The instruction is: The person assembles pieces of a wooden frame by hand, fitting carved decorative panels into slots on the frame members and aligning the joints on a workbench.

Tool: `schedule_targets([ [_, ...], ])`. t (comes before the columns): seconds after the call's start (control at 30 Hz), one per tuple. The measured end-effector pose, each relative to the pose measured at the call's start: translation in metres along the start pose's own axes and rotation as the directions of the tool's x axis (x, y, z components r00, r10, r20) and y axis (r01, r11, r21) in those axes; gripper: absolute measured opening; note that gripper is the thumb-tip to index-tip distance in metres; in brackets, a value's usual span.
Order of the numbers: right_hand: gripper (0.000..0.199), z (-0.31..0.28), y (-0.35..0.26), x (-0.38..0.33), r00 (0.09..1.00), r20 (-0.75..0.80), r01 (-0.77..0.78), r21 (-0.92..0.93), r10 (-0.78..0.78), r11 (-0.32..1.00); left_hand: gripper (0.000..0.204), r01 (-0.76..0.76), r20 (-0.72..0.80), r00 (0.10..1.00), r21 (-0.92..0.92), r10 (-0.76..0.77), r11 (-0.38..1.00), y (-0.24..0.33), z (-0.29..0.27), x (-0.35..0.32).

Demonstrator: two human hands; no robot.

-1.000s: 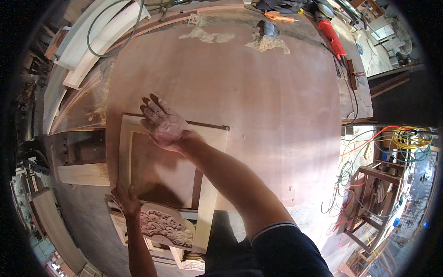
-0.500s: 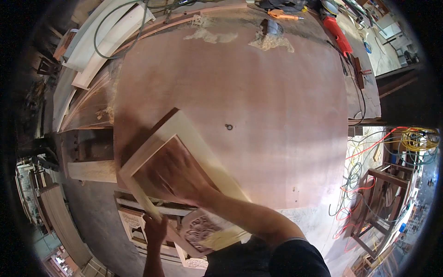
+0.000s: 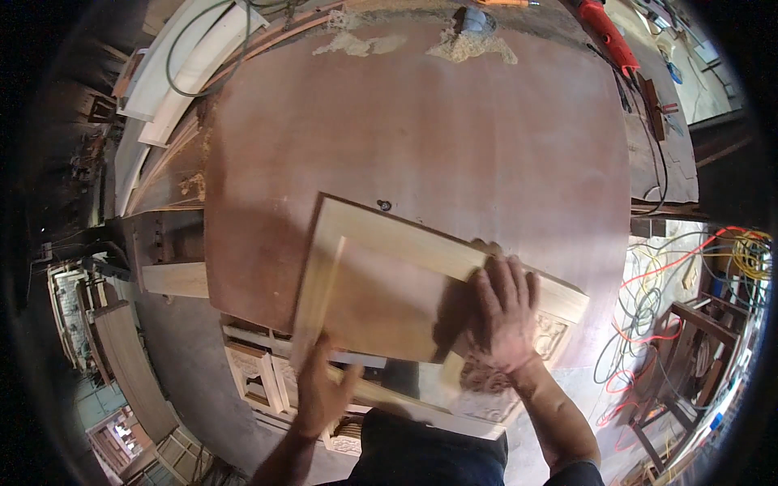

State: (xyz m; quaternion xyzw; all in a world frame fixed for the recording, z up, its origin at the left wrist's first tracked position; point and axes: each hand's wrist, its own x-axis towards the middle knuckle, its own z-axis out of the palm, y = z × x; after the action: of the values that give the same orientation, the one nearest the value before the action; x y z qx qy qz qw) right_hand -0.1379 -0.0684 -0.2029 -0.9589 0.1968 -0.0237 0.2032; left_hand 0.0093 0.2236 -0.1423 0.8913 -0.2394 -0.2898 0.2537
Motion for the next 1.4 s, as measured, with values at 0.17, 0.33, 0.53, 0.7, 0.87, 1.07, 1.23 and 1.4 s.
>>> schedule_targets([
  [0.17,0.079,-0.018,0.044,-0.048,0.999,0.047,-0.015,-0.049,0.017,0.999,0.075,-0.349,-0.215,0.893,0.225,0.396,0.91,0.016,0.023,0.122],
  [0.33,0.076,-0.025,0.067,-0.065,0.999,-0.009,-0.051,-0.039,0.051,0.998,0.068,-0.455,-0.235,0.837,0.203,0.495,0.867,0.027,0.063,0.134],
  [0.53,0.065,-0.018,0.074,-0.058,0.992,-0.122,-0.045,-0.065,0.037,0.997,0.064,-0.52,-0.288,0.777,0.207,0.56,0.828,0.031,0.067,0.148],
  [0.7,0.064,-0.015,0.076,-0.05,0.991,-0.132,-0.038,-0.066,0.029,0.997,0.077,-0.524,-0.251,0.781,0.236,0.572,0.818,0.024,0.064,0.159],
  [0.87,0.064,-0.014,0.078,-0.045,0.987,-0.162,-0.025,-0.069,0.014,0.997,0.071,-0.536,-0.249,0.772,0.239,0.585,0.81,0.035,0.06,0.163],
  [1.07,0.061,-0.015,0.079,-0.027,0.99,-0.144,-0.003,-0.07,-0.007,0.998,0.058,-0.533,-0.301,0.776,0.158,0.555,0.831,0.04,0.048,0.167],
  [1.23,0.057,-0.032,0.077,-0.018,0.999,-0.04,0.005,-0.064,-0.008,0.998,0.065,-0.458,-0.319,0.796,0.24,0.515,0.856,0.018,0.045,0.17],
  [1.4,0.06,-0.04,0.112,-0.074,1.0,-0.015,0.001,-0.148,-0.004,0.989,0.064,-0.415,-0.35,0.791,0.298,0.503,0.86,-0.008,0.039,0.172],
])
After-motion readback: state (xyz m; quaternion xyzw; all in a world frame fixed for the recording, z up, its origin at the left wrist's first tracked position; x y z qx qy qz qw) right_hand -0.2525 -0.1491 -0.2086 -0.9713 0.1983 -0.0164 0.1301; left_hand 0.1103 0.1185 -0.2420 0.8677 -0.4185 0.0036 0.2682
